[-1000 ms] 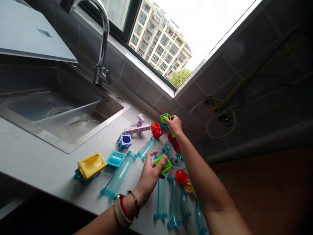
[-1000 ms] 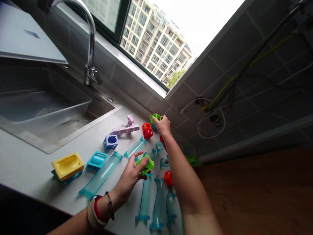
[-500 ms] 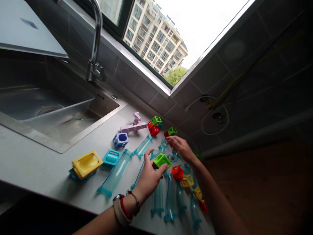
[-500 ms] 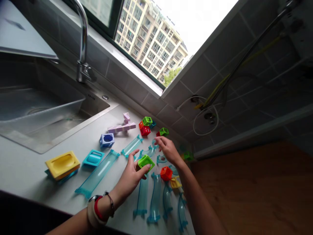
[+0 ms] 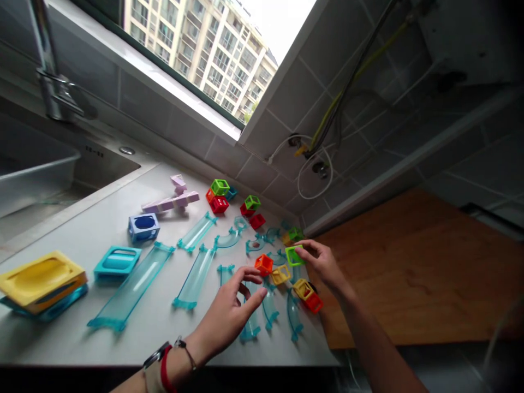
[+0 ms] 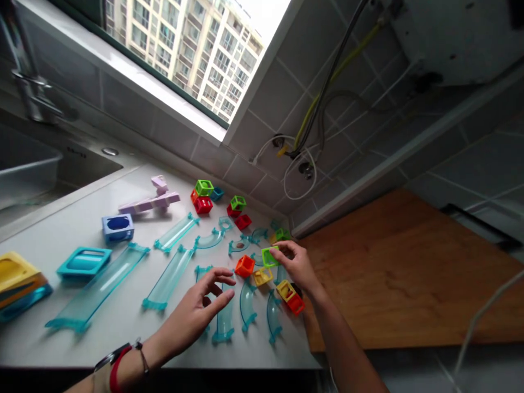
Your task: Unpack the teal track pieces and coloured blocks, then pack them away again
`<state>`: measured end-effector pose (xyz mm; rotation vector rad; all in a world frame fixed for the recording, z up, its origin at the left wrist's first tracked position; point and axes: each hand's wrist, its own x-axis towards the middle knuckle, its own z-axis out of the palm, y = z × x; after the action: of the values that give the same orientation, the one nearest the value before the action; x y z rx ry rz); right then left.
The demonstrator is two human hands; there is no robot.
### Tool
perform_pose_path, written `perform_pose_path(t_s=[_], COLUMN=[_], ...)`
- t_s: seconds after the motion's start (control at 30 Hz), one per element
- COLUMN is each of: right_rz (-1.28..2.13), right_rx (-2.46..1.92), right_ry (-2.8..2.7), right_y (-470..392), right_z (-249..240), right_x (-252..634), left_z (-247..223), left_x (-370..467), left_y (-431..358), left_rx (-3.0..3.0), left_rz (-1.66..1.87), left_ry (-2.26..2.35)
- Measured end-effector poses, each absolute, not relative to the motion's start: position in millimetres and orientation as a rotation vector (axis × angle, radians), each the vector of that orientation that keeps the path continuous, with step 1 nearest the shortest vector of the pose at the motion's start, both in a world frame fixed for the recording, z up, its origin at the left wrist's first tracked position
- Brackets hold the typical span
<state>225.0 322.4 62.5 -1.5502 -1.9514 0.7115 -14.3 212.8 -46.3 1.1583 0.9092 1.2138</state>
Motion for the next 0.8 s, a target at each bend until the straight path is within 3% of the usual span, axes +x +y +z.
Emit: perform_pose_path(t_s=[0.3,0.43,0.6,0.8], right_rz=[0.269,0.128,0.049,0.243], right_rx=[-1.805,-1.785,-1.647,-1.606], right_ry=[-2.212,-2.019,-1.889,-1.786], right_y=[322,296,215,99], right_z=[-1,-20,-30,-98], right_x=[254,257,255,236], left_z=[-56,-56,-57,-38], left_x=[-17,-22,-25,-36], left_y=[229,232,235,229], left_rx=[1.205,1.187,1.181,1.101], left_rz=[1.188,1.214,1.235,1.303], left_ry=[0.944,0.946,0.943,0.965])
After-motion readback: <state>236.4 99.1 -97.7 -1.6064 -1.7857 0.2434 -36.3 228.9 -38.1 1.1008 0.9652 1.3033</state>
